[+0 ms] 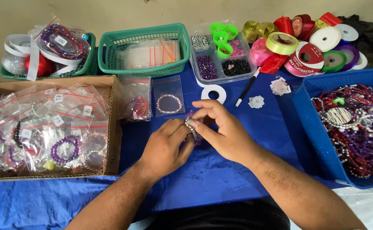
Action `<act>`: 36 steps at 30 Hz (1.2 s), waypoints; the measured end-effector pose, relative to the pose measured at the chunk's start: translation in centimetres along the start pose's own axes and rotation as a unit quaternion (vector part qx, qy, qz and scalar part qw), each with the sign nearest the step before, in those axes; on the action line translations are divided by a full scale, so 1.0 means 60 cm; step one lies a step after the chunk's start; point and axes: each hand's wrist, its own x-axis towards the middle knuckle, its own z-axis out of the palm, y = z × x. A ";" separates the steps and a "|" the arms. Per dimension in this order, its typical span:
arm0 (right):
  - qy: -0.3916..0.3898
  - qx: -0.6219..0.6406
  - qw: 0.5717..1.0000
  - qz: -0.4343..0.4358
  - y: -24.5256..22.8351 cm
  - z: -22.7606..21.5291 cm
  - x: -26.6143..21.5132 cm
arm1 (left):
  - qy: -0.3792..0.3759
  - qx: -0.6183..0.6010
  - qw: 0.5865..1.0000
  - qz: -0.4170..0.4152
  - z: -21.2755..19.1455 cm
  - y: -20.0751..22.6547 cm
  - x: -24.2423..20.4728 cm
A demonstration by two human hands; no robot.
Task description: The person picks up beaded bracelets one by one from a bin and places each into a plastic bag.
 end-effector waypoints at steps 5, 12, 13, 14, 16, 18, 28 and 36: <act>-0.012 0.021 0.996 0.086 0.029 0.005 -0.011 | 0.028 -0.028 0.999 -0.027 -0.001 -0.004 -0.003; -0.124 0.036 0.989 0.077 -0.005 0.003 -0.005 | 0.027 -0.110 0.983 -0.141 -0.009 -0.017 0.000; -0.125 0.036 0.989 0.076 -0.002 0.001 -0.005 | 0.028 -0.110 0.983 -0.142 -0.007 -0.022 -0.003; -0.143 0.051 0.982 0.108 0.002 -0.002 -0.005 | 0.031 -0.144 0.980 -0.131 -0.005 -0.027 -0.005; -0.161 0.066 0.975 0.140 0.015 -0.007 -0.007 | 0.033 -0.178 0.976 -0.122 0.001 -0.034 -0.008; -0.184 0.108 0.968 0.132 0.033 -0.015 -0.009 | -0.003 -0.401 0.904 -0.151 0.007 -0.040 -0.008; -0.165 0.096 0.968 0.160 0.055 -0.028 0.004 | -0.064 -0.539 0.788 -0.290 0.025 -0.062 -0.016; -0.183 0.017 0.949 0.256 0.047 -0.022 0.014 | -0.094 -0.245 0.910 -0.322 0.019 -0.051 -0.010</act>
